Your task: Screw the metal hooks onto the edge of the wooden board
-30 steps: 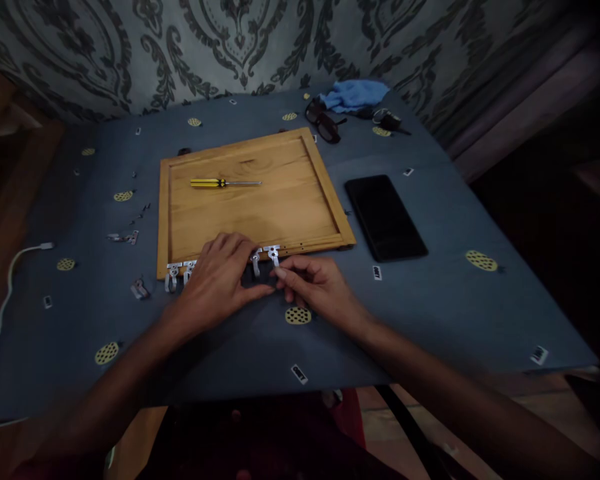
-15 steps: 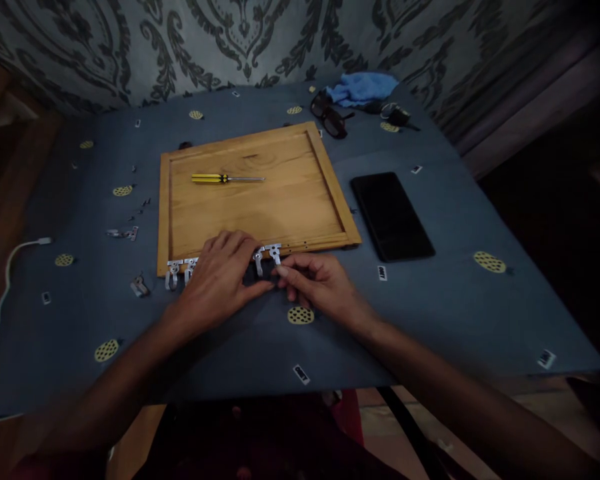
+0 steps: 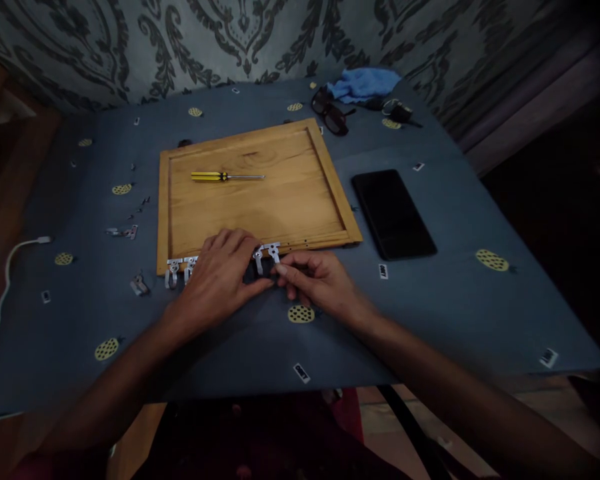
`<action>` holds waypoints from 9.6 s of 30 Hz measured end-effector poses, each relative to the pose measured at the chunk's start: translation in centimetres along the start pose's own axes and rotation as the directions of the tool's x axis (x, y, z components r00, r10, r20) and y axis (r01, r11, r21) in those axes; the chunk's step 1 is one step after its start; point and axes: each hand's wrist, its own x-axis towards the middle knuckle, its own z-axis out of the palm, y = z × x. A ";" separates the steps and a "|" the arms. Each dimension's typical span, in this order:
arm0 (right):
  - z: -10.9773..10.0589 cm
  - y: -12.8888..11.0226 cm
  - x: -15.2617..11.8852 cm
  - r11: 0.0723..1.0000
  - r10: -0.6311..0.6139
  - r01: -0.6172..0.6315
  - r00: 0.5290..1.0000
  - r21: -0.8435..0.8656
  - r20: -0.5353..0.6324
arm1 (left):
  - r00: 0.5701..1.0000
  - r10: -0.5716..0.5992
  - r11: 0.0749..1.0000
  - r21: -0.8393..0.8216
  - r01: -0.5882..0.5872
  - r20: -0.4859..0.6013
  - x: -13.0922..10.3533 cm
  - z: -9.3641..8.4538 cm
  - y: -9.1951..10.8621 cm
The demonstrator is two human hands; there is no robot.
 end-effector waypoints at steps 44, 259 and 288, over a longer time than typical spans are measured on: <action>-0.4 -0.2 0.1 0.992 0.118 -0.119 0.993 0.046 0.005 | 0.997 -0.031 0.994 0.106 0.023 0.074 1.1 -0.6 1.2; -3.4 1.7 -0.9 0.174 -0.532 0.522 0.764 -0.835 0.366 | 0.964 -0.071 0.997 -0.038 0.063 -0.255 -0.1 -3.9 -0.8; -3.9 2.9 0.5 -0.125 -0.691 0.531 0.560 -0.838 0.458 | 0.817 -0.492 0.835 0.101 0.541 -0.301 -6.8 -7.4 -19.6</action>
